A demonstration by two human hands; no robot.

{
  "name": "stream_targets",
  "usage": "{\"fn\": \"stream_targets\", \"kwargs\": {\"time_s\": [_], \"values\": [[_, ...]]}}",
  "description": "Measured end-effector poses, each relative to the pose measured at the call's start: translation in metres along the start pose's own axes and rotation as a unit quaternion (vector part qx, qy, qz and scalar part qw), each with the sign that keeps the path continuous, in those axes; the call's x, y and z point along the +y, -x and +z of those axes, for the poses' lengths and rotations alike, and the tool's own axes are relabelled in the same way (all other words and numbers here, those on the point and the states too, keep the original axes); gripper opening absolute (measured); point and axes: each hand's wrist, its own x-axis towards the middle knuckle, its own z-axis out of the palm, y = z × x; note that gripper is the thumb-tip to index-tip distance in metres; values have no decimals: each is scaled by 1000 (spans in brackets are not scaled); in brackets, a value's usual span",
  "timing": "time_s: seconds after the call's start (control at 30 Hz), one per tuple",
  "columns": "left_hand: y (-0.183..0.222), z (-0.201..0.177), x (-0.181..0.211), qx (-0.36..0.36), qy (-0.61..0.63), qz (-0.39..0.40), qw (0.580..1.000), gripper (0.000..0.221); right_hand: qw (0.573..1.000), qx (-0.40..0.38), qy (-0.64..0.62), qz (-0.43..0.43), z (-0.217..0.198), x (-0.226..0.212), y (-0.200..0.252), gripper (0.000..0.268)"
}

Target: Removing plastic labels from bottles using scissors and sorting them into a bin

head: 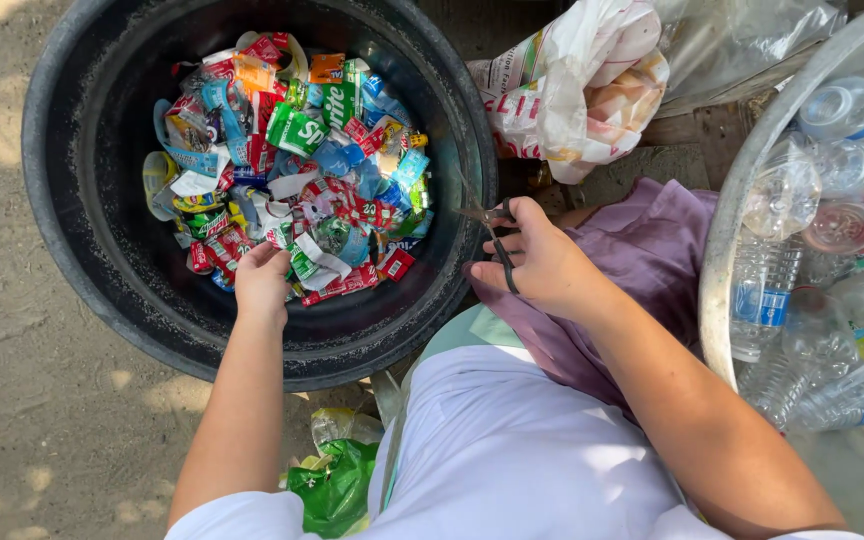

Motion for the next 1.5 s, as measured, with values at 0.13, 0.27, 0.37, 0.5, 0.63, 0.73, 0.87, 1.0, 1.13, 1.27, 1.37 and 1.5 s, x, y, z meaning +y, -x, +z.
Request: {"fn": "stream_targets", "kwargs": {"time_s": [0.13, 0.27, 0.37, 0.5, 0.63, 0.73, 0.87, 1.0, 1.13, 1.27, 1.37, 1.5], "values": [[39, 11, 50, -30, -22, 53, 998, 25, 993, 20, -83, -87, -7, 6, 22, 70], [61, 22, 102, -64, 42, 98, 992, 29, 968, 57, -192, -150, -31, -3, 64, 66], [57, 28, 116, -95, 76, 163, 979, 19, 928, 93, -286, -220, -55, 15, 94, 64], [63, 48, 135, -120, 16, 246, 962, 21, 852, 238, -348, -310, -98, 88, 119, 55], [155, 84, 198, -240, 64, 286, 925, 22, 756, 338, -422, -370, -118, 141, 161, 42], [214, 106, 230, -296, -38, 309, 903, 47, 706, 366, -508, -330, -124, 183, 200, 42], [244, 145, 227, -392, -56, 353, 848, 49, 705, 523, -409, -249, -122, 262, 232, 52], [266, 183, 210, -432, -92, 422, 792, 59, 659, 577, -408, -257, -109, 337, 242, 57], [317, 205, 206, -503, -111, 390, 763, 53, 616, 612, -426, -253, -95, 342, 267, 37], [377, 221, 200, -482, -196, 645, 560, 59, 680, 701, -170, -130, -91, 331, 290, 43], [410, 236, 187, -471, -206, 755, 407, 56, 695, 715, -71, 15, -81, 318, 300, 38], [426, 269, 169, -482, -216, 760, 379, 55, 716, 692, -63, 64, -84, 328, 289, 42]]}}
